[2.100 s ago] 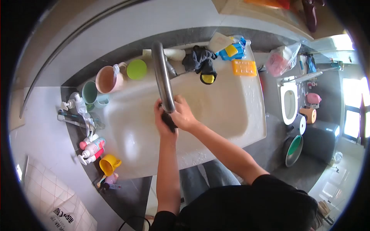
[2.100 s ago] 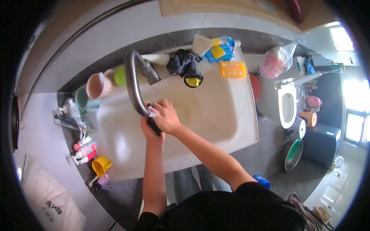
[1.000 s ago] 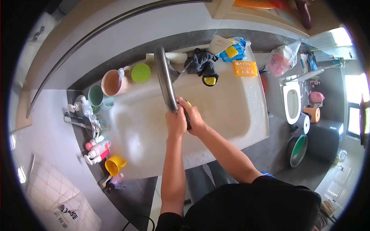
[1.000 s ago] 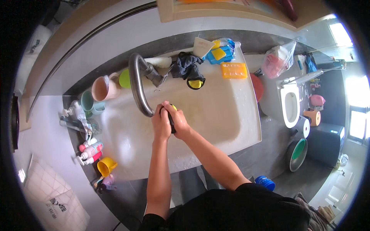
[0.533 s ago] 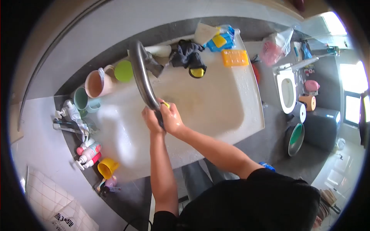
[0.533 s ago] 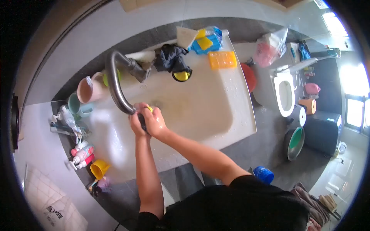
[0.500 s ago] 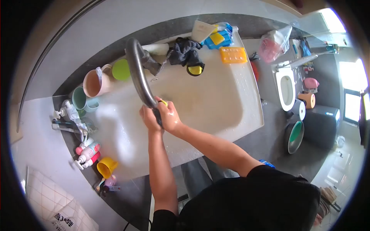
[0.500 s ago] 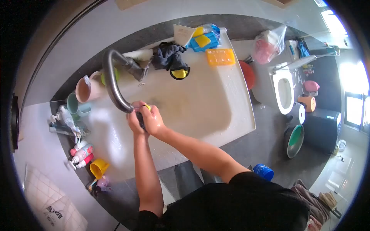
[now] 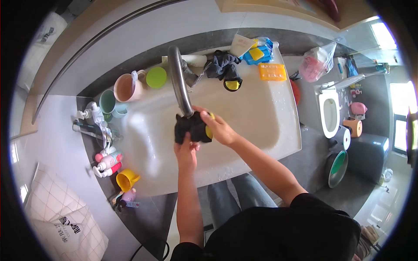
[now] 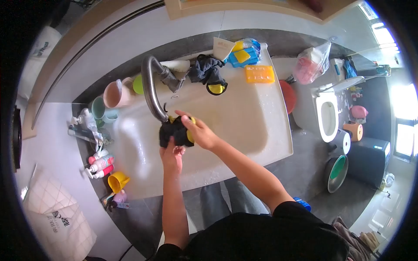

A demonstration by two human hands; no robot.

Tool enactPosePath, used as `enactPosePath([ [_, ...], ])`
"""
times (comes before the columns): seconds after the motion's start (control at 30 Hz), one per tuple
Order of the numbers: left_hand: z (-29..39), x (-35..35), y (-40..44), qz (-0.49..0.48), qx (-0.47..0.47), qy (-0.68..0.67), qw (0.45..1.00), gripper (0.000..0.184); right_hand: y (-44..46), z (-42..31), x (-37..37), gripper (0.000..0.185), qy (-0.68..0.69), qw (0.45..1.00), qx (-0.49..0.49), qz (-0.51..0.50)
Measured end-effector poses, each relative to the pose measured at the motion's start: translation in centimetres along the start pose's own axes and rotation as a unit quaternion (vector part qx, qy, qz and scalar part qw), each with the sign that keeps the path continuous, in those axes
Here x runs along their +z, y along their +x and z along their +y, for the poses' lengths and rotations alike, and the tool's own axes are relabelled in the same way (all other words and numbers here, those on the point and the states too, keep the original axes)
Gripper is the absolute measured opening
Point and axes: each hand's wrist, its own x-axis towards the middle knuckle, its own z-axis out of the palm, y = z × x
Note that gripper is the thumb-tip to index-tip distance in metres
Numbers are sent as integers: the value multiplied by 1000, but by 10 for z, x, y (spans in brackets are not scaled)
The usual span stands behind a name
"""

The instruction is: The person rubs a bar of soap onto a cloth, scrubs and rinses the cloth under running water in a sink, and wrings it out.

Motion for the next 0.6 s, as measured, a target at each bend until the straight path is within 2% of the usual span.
enactPosePath([
  [0.07,8,5,-5,121,72,-140,980,32,-11,3,-7,50,8,999,-22,26],
  [0.1,16,4,-10,87,123,-172,973,36,-17,3,-10,47,-31,997,-48,43],
  [0.13,25,9,-15,92,124,-174,973,36,-24,-1,-11,44,-68,993,-74,60],
  [0.17,33,17,-18,101,147,-199,963,38,-34,-7,-12,37,-169,981,-64,65],
  [0.3,48,7,-27,92,184,-225,952,42,-55,-7,-14,30,-206,976,-52,43],
  [0.37,60,6,-35,101,194,-227,949,43,-63,-1,-17,23,-51,996,-44,53],
  [0.4,64,5,-38,101,198,-226,949,43,-66,-2,-19,23,-51,996,-47,51],
  [0.47,70,5,-46,63,170,-276,944,48,-72,-5,-24,19,-162,971,-156,77],
  [0.5,72,5,-50,62,172,-276,944,48,-75,-8,-25,19,-163,971,-158,76],
  [0.57,76,7,-57,81,169,-301,935,50,-80,-18,-27,19,51,977,-131,159],
  [0.6,73,0,-57,81,172,-302,934,50,-83,-25,-25,19,50,978,-133,156],
])
